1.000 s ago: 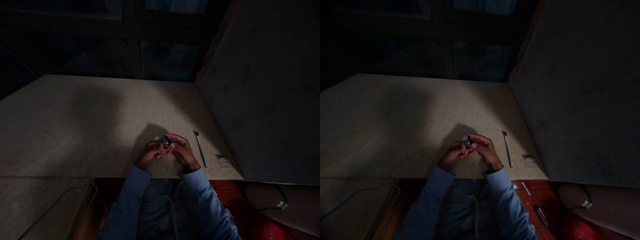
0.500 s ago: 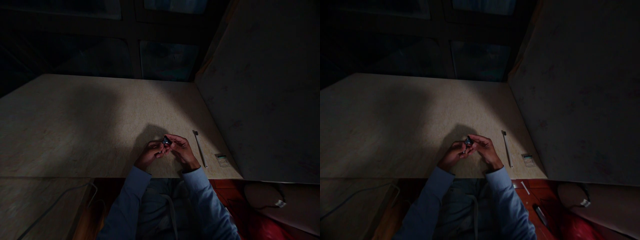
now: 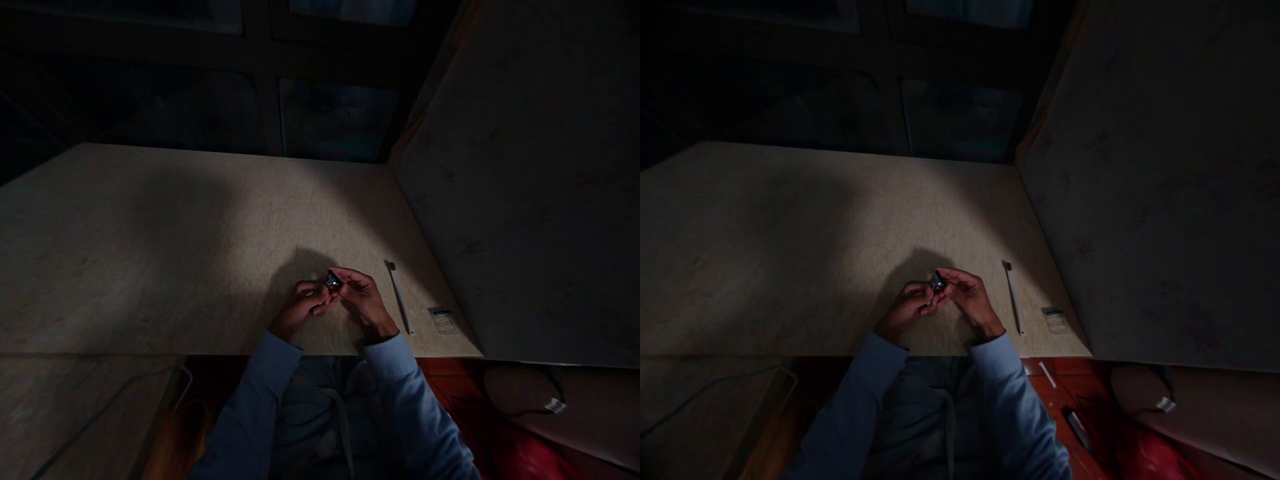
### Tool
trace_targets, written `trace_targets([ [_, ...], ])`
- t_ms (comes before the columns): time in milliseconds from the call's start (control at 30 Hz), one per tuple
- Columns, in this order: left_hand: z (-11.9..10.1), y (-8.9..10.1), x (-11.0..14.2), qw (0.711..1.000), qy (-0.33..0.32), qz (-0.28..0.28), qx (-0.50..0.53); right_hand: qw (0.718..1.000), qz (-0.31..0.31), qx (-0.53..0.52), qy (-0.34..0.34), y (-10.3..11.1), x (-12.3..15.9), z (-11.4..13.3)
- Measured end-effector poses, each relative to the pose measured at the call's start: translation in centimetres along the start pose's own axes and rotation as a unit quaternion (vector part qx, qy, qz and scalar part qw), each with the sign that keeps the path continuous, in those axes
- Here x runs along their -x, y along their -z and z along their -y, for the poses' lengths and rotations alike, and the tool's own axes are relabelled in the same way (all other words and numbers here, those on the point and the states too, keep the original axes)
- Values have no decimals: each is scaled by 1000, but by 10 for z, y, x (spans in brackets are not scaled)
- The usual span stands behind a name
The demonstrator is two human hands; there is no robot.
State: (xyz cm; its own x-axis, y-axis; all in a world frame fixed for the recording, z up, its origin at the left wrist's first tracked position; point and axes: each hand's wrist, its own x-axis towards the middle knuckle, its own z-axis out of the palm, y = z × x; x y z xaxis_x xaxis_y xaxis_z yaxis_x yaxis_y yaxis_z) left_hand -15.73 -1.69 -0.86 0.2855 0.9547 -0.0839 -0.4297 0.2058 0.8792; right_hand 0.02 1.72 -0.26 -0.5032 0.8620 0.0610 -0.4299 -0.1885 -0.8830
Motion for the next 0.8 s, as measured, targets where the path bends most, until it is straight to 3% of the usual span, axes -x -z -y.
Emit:
trace_targets([
  [300,0,-1,1,1000,0,10,-21,999,-26,23,1,1,1,5],
  [800,1,-4,-2,998,-14,-56,-18,996,-65,56,24,0,3,0],
])
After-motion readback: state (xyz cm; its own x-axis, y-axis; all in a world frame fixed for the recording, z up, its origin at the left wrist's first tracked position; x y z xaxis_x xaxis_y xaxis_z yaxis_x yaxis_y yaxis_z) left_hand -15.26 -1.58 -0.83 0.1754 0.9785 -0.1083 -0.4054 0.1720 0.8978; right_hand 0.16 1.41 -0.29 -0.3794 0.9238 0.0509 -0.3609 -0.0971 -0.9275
